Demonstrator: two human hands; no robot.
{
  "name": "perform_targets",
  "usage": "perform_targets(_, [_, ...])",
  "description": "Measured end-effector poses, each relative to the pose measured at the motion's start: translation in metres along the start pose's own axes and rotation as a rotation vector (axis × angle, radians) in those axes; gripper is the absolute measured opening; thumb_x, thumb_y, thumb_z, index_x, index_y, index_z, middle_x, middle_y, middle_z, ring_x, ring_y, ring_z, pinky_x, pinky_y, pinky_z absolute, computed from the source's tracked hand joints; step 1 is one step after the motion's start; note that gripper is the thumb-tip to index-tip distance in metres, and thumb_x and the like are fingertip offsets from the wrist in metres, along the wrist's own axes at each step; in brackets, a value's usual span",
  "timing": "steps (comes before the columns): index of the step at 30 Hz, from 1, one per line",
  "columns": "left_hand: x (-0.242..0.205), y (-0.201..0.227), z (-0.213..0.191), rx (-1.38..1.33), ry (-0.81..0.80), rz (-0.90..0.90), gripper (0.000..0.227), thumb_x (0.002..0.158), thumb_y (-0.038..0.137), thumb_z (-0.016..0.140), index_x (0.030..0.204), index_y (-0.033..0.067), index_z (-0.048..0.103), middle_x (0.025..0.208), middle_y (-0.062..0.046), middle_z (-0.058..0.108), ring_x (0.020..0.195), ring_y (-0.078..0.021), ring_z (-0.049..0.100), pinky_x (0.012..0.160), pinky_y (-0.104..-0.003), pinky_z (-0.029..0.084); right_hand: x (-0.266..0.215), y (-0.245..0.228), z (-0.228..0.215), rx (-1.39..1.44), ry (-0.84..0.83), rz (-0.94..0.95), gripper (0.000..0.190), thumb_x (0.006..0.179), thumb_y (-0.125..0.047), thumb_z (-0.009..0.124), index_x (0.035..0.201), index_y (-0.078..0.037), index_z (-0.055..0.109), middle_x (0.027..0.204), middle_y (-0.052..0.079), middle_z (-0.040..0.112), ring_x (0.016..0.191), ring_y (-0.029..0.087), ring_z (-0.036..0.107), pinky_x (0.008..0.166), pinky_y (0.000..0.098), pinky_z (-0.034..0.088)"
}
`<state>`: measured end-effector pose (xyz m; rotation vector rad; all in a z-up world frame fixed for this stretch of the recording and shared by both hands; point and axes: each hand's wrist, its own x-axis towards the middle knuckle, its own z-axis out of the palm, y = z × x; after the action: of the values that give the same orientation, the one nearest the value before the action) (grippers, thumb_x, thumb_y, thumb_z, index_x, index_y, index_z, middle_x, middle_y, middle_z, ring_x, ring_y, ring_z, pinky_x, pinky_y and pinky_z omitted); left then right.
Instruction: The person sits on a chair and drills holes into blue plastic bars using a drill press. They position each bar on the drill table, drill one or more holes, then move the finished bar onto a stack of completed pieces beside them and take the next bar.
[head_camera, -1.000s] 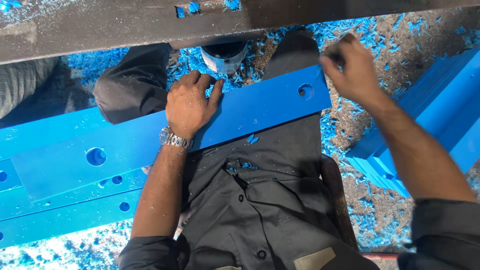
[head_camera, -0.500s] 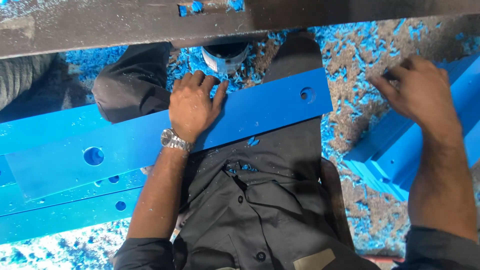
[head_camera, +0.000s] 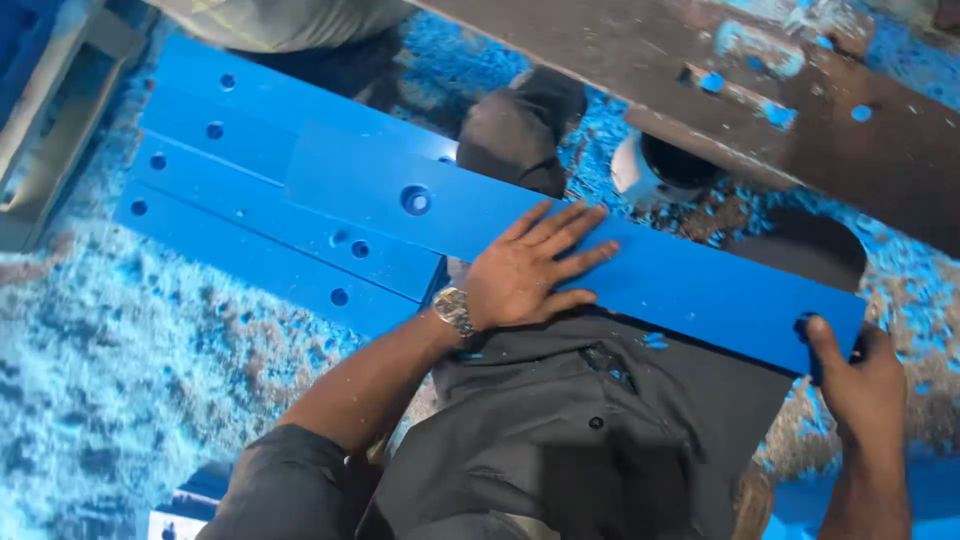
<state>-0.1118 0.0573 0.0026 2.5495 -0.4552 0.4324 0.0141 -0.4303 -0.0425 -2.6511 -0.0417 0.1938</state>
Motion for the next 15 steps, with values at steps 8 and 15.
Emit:
perform_targets(8, [-0.147, -0.110, -0.024, 0.427, 0.468, -0.923, 0.074, 0.094, 0.050, 0.073, 0.155, 0.0210, 0.044, 0.164, -0.019, 0.030, 0.152, -0.0393, 0.029, 0.124, -0.052, 0.022, 0.099, 0.101, 0.026, 0.497, -0.104, -0.058, 0.051, 0.111, -0.038, 0.058, 0.142, 0.002, 0.050, 0.124, 0.017, 0.063, 0.107, 0.025, 0.064, 0.089, 0.0390, 0.054])
perform_targets(15, [-0.181, -0.168, 0.039, -0.794, 1.557, -1.159, 0.105, 0.081, 0.025, 0.087, 0.163, 0.0208, 0.021, 0.168, -0.015, 0.026, 0.151, -0.0345, 0.032, 0.118, -0.045, 0.033, 0.104, -0.042, 0.029, 0.470, -0.382, -0.089, 0.049, 0.116, -0.044, 0.050, 0.130, 0.004, 0.051, 0.094, 0.028, 0.066, 0.070, 0.038, 0.065, 0.053, 0.0448, 0.046])
